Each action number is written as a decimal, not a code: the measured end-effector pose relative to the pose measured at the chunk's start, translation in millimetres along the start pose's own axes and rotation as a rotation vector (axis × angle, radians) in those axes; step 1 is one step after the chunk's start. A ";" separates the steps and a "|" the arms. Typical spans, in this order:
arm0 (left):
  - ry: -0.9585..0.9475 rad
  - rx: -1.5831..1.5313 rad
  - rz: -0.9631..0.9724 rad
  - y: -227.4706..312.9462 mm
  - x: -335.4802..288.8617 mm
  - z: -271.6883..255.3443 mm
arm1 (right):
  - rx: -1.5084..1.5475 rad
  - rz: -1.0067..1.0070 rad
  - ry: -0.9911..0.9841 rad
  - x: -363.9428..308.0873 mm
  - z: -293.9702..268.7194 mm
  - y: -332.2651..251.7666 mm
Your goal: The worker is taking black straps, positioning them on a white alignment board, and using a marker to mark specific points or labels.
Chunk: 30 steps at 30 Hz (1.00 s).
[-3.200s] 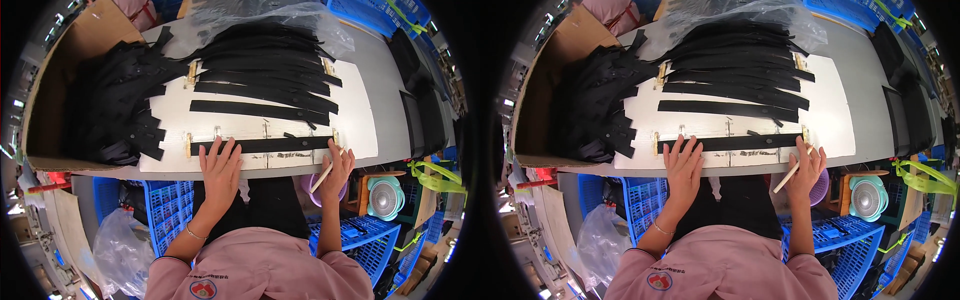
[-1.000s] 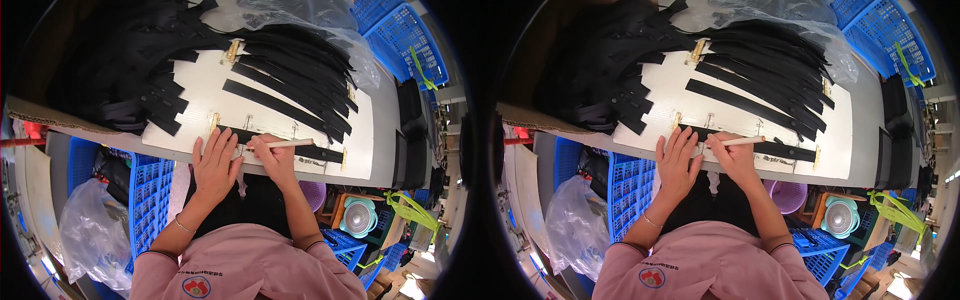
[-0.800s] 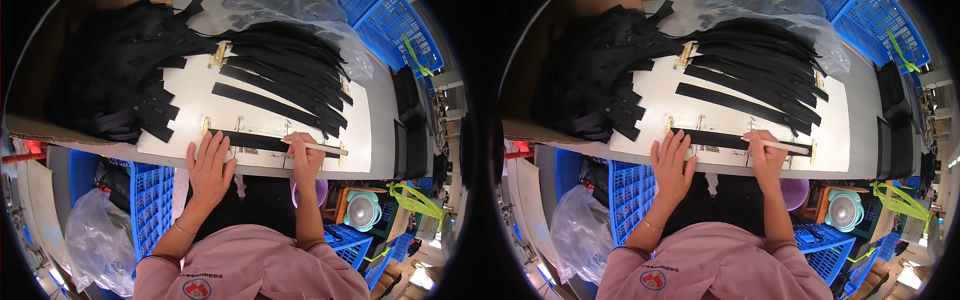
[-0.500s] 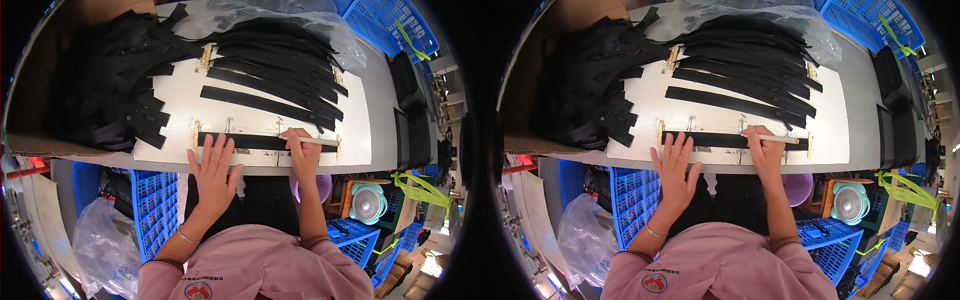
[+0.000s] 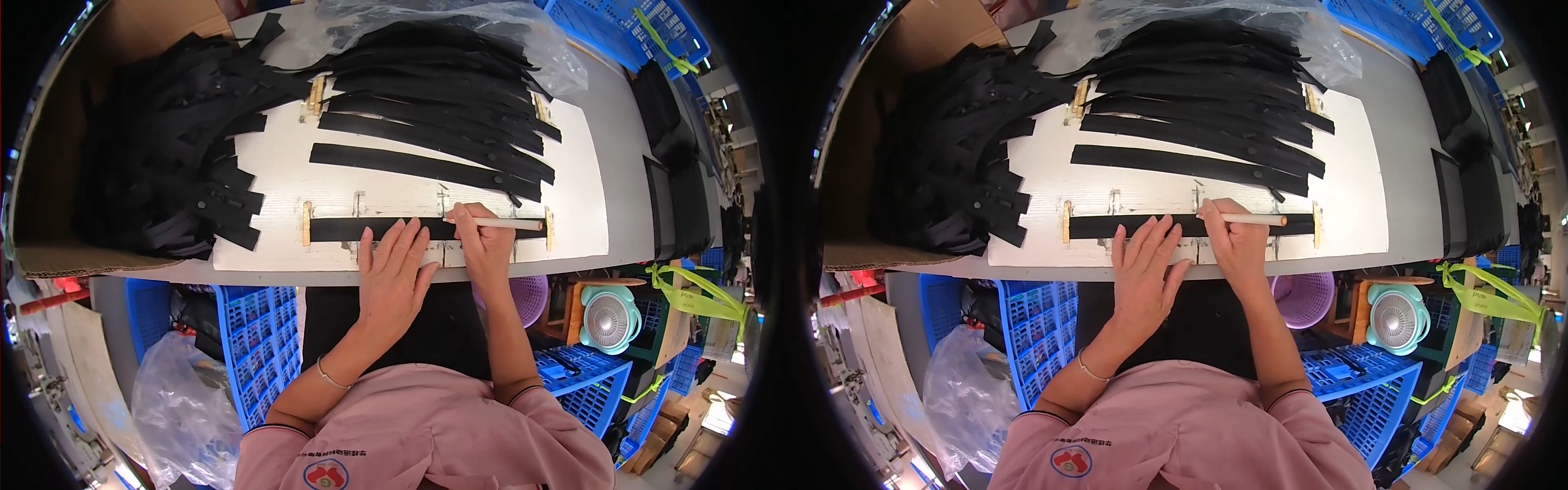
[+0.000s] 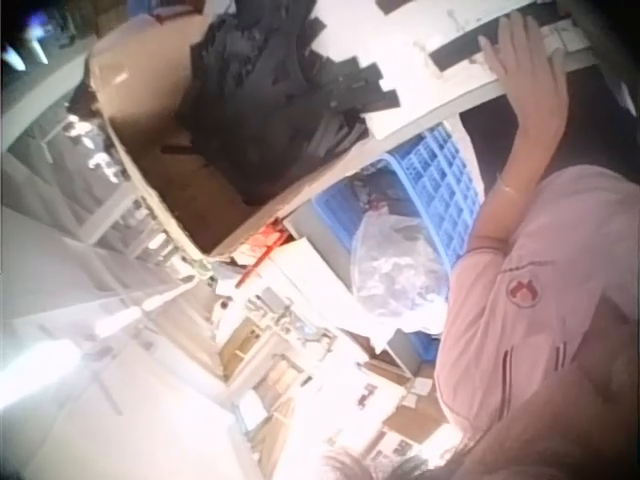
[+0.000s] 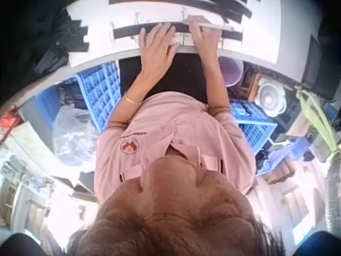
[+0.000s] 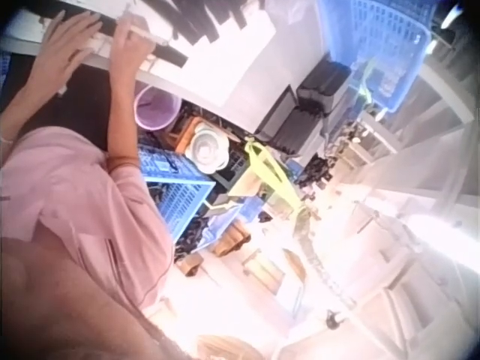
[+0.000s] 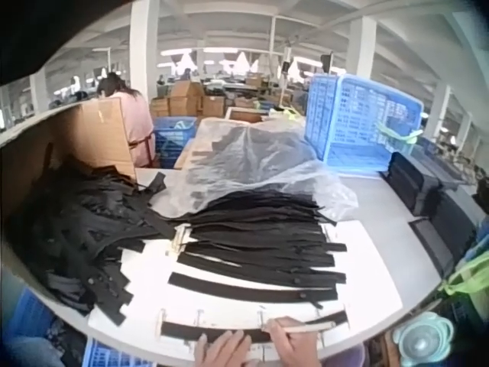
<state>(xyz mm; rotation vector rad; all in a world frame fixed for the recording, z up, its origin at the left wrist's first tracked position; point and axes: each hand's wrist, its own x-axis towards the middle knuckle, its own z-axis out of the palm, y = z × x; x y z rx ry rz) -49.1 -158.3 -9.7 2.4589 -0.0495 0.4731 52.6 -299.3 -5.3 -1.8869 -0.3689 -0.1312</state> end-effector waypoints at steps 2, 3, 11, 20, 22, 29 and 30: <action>-0.002 0.018 0.003 -1.1 -0.5 0.9 | 0.057 0.071 -0.078 -1.5 -4.5 -4.3; 0.002 0.035 0.005 -0.9 -0.3 1.3 | 0.057 0.073 -0.072 -1.3 -5.1 -4.1; 0.007 0.070 0.018 0.1 0.9 2.4 | -0.089 -0.091 -0.127 2.4 -7.2 -3.0; -0.017 0.117 0.031 -1.6 -0.4 4.8 | 0.221 0.039 -0.032 -4.0 -38.7 -8.7; -0.019 0.126 0.017 0.7 -0.1 3.0 | 0.279 0.110 0.043 -2.3 -61.9 -3.5; 0.001 0.056 0.010 8.2 6.2 6.0 | 0.118 0.139 0.113 12.1 -102.5 35.6; 0.034 0.000 -0.002 11.6 8.9 5.3 | 0.115 0.131 0.084 11.5 -101.2 35.5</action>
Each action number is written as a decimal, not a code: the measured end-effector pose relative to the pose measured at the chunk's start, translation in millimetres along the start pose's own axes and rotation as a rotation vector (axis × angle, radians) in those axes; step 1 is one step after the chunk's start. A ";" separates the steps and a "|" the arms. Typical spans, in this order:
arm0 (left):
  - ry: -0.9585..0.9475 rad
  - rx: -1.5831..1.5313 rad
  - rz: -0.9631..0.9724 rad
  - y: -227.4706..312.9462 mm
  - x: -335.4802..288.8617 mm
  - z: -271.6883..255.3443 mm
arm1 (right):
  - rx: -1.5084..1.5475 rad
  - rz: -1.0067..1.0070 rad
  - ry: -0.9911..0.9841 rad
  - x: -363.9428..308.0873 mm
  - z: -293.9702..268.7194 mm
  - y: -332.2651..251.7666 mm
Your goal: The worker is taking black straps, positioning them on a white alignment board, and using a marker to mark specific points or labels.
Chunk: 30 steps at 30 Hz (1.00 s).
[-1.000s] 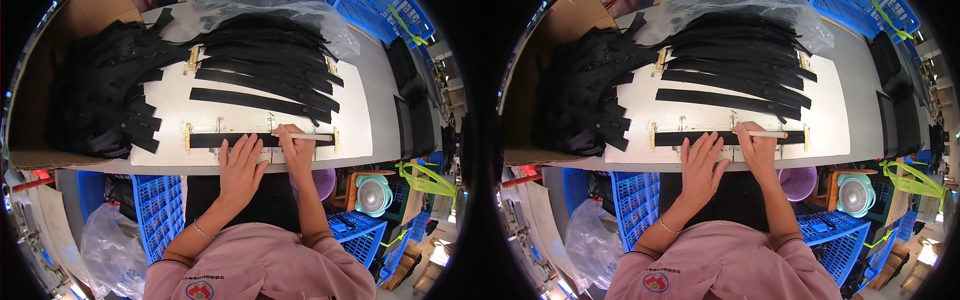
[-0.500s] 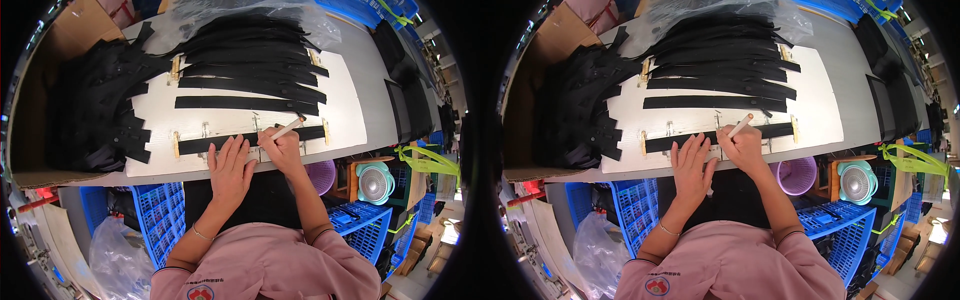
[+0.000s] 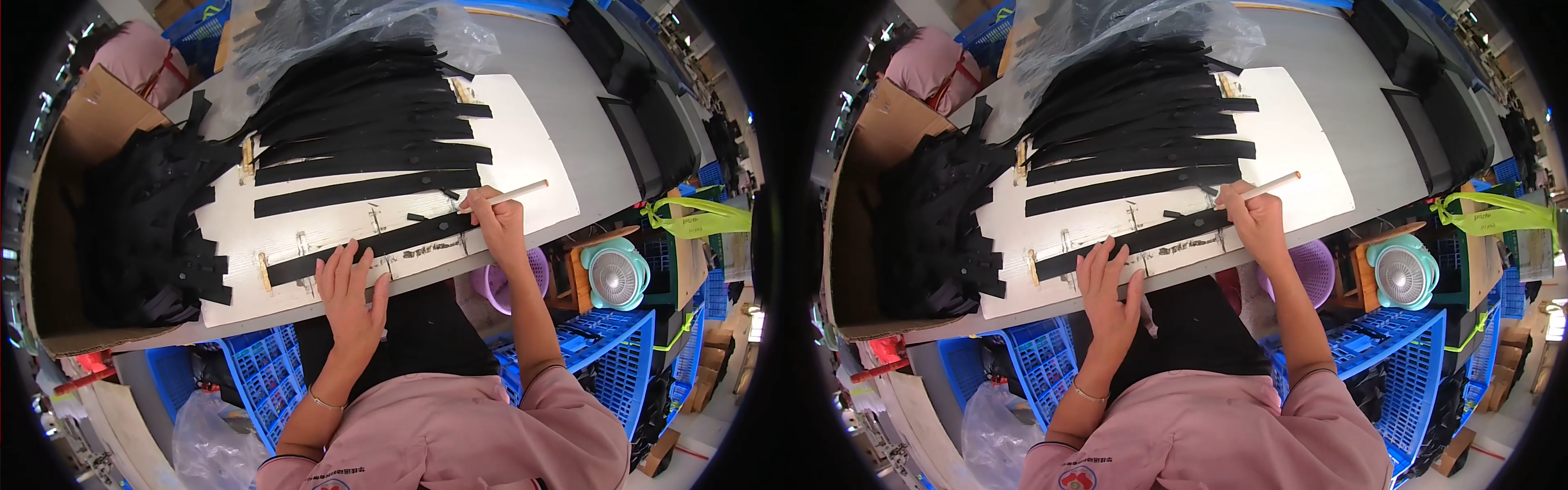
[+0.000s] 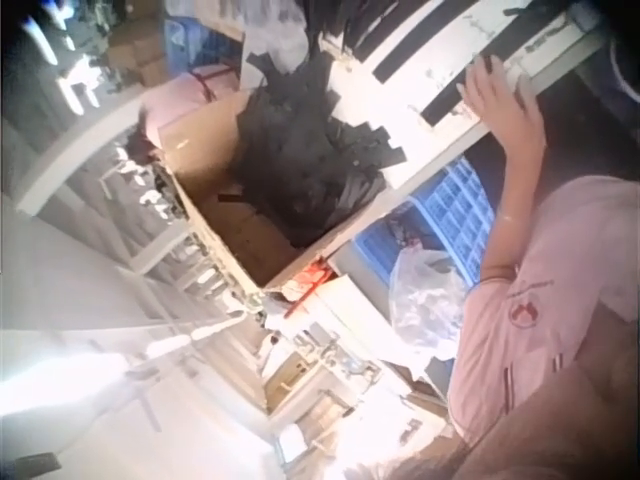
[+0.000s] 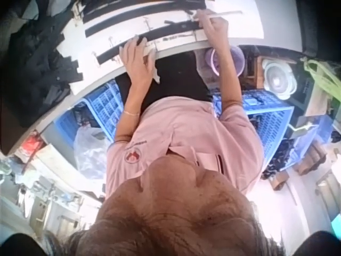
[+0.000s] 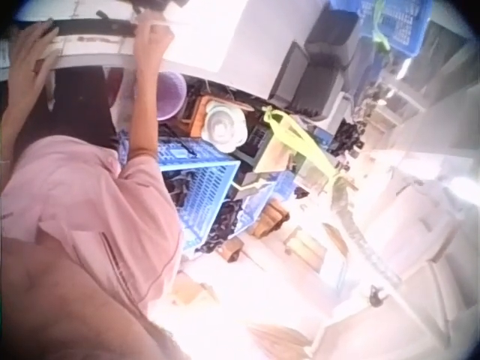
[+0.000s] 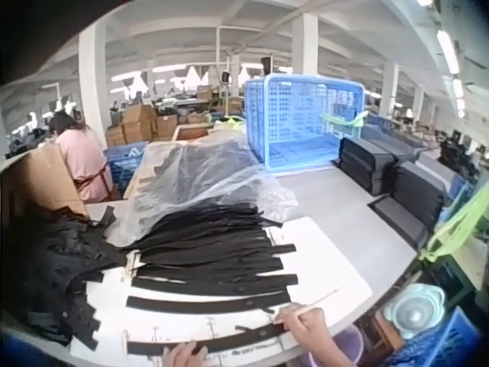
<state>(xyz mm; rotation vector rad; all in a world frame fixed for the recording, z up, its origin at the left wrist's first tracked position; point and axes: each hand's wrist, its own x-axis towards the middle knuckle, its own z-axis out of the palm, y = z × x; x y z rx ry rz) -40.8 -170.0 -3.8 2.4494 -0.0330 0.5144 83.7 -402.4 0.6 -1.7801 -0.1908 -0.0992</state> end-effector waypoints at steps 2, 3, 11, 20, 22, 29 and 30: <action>0.021 -0.035 0.020 13.2 13.3 8.3 | 0.008 0.024 -0.002 -0.4 0.0 -2.2; 0.004 -0.109 0.058 19.5 21.0 14.8 | 0.014 0.023 0.000 -0.3 1.0 -2.4; 0.005 -0.186 0.244 41.0 67.7 71.4 | 0.063 -0.003 0.029 0.8 2.4 4.9; 0.032 -0.104 0.226 46.6 68.9 75.6 | -0.075 -0.044 0.000 0.8 3.9 6.9; 0.038 -0.087 0.233 46.6 69.0 75.9 | -0.160 -0.063 -0.006 1.0 5.0 10.1; 0.047 -0.086 0.243 43.5 68.5 78.2 | -0.203 -0.024 0.004 0.7 3.3 4.4; 0.051 -0.087 0.241 43.5 68.2 78.7 | -0.164 -0.036 -0.015 -1.0 0.2 6.4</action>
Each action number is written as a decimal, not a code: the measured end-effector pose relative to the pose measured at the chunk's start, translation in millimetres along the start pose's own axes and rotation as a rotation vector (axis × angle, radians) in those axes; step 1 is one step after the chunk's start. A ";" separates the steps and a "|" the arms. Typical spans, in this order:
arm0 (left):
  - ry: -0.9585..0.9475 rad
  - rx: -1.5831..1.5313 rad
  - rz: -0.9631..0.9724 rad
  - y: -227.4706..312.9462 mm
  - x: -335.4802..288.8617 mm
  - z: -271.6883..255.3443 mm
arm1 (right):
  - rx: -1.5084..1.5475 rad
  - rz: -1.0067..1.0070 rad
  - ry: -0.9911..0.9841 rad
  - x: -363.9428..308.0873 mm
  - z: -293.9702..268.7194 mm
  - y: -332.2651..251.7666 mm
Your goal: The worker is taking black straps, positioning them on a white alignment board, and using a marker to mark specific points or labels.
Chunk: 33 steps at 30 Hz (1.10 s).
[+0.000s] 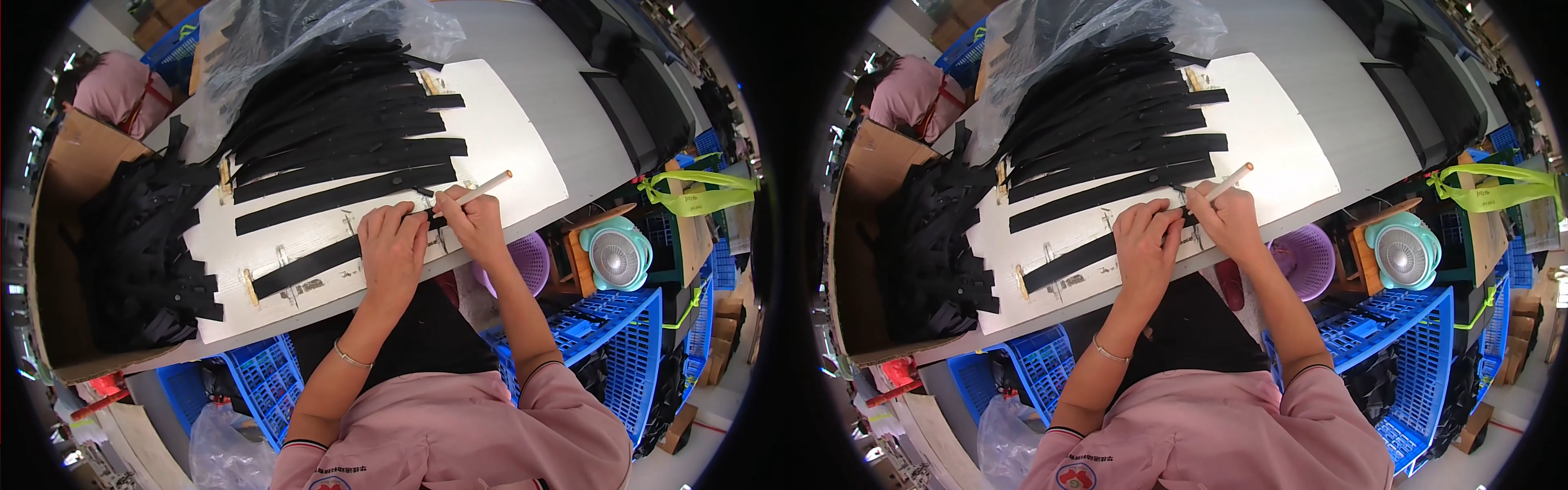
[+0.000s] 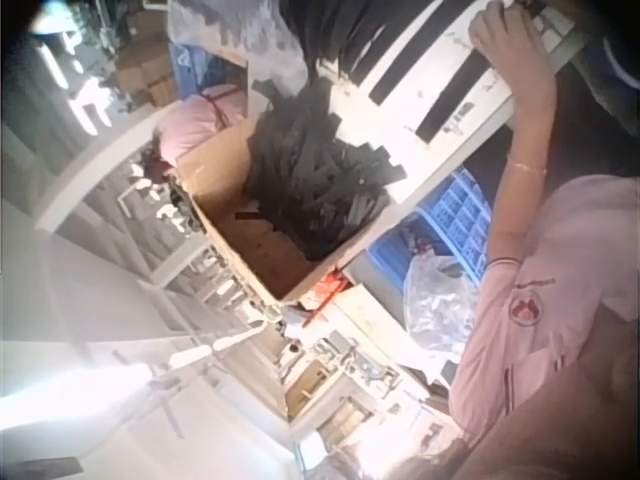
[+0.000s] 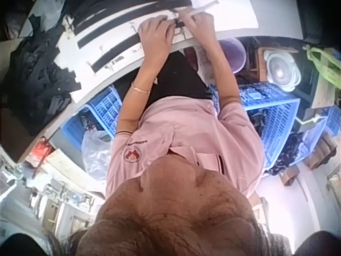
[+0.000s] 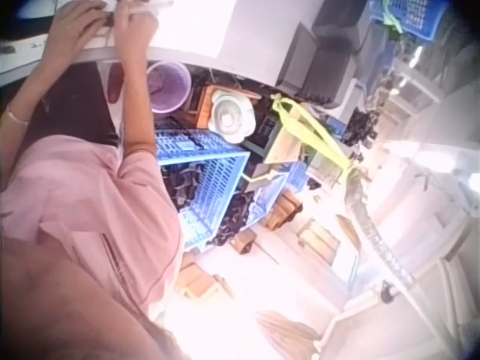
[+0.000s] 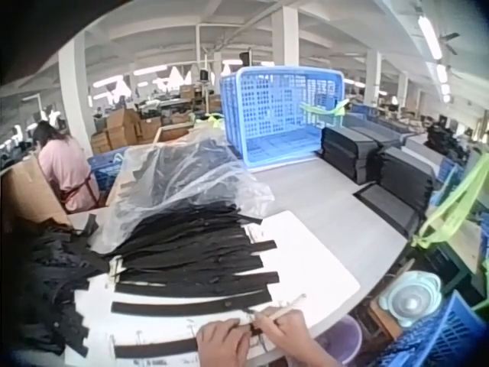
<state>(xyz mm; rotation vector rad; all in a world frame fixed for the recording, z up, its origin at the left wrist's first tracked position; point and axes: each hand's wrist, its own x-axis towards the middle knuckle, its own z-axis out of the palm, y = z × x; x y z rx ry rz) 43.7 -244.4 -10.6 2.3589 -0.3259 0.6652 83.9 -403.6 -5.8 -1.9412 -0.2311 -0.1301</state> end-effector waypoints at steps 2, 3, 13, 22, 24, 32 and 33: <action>0.006 -0.004 0.002 0.7 0.6 0.1 | 0.039 -0.016 -0.017 -1.1 -2.4 1.8; 0.009 -0.008 0.003 0.8 0.5 0.2 | 0.008 -0.052 -0.019 -0.8 -2.7 2.0; 0.032 0.001 -0.026 -2.3 -2.5 -2.8 | -0.096 -0.168 -0.039 0.5 3.6 1.3; -0.037 0.107 -0.039 7.0 -21.6 -20.9 | 0.439 0.041 0.009 -28.4 -8.4 -29.4; -0.158 0.115 -0.073 -1.9 -34.8 -27.6 | 0.609 0.010 0.017 -40.2 -1.3 -57.5; -0.282 0.092 -0.080 -48.7 19.9 -27.5 | 2.024 -0.305 -0.493 -84.7 43.0 -195.9; -0.277 0.041 -0.126 -49.2 21.7 -34.2 | 2.031 -0.291 -0.486 -86.0 44.6 -194.0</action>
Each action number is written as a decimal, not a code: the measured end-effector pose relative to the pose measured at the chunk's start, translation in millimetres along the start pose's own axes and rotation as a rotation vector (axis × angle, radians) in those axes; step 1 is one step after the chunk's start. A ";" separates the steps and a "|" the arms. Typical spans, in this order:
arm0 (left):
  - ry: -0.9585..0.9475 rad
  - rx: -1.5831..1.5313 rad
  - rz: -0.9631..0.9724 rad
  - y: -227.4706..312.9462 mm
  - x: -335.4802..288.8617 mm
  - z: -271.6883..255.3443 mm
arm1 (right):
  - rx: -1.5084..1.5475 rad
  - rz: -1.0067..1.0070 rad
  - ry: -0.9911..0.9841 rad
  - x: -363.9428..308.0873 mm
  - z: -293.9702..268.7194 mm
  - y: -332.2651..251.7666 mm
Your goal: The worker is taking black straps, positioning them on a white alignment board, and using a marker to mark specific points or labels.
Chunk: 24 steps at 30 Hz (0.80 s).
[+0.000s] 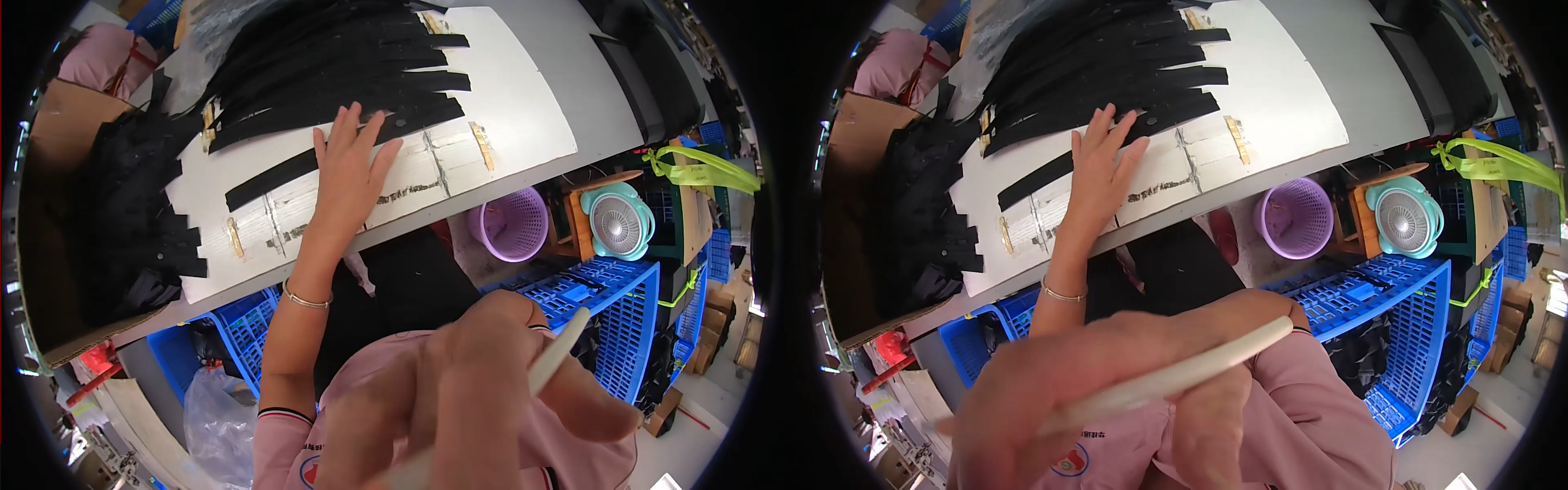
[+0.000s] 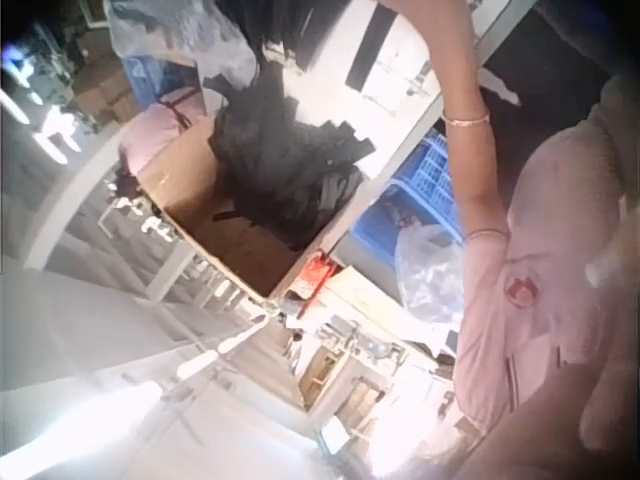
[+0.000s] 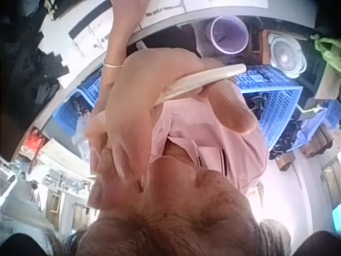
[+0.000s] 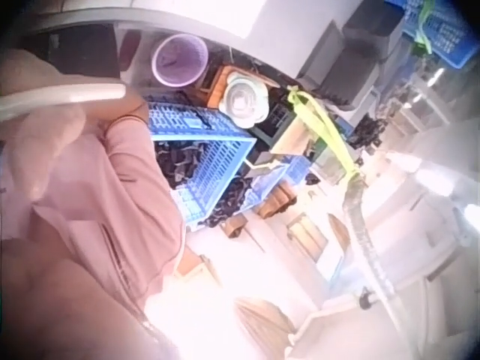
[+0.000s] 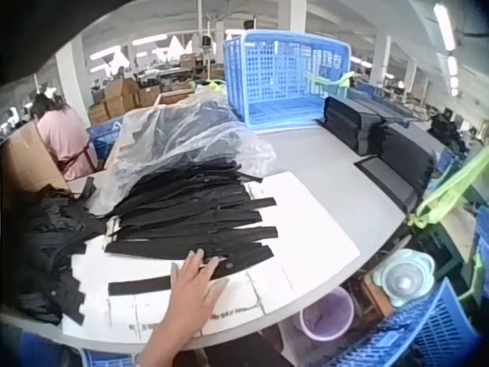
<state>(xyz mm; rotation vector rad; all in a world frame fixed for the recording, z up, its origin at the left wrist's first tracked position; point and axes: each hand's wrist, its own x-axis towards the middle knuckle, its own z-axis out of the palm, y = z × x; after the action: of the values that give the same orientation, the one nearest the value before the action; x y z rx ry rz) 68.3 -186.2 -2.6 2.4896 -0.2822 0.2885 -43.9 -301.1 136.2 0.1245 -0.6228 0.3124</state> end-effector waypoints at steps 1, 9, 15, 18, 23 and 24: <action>0.004 -0.053 -0.042 -1.7 -2.0 -5.9 | -0.008 0.036 0.023 -1.8 -1.9 1.3; 0.242 0.228 -0.218 -65.5 -89.8 -80.7 | -0.092 0.342 0.169 -12.8 -8.7 -5.8; 0.431 0.620 -0.386 -185.9 -135.5 -151.9 | -0.155 0.597 0.183 -1.5 -12.7 -17.0; 0.278 0.834 -0.462 -212.2 -129.6 -133.7 | -0.795 0.740 0.064 16.5 -25.2 -28.8; 0.342 0.525 -0.536 -176.1 -118.4 -125.8 | -2.491 0.426 -0.122 1.2 -126.3 -48.7; 0.345 0.483 -0.520 -166.8 -111.5 -118.9 | -2.564 0.460 -0.100 0.2 -141.4 -56.7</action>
<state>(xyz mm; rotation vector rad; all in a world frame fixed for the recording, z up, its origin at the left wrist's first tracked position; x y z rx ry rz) -10.1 31.7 -30.3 2.7945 0.6377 0.6082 52.9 -325.3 21.0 -2.4810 -0.7302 -0.2462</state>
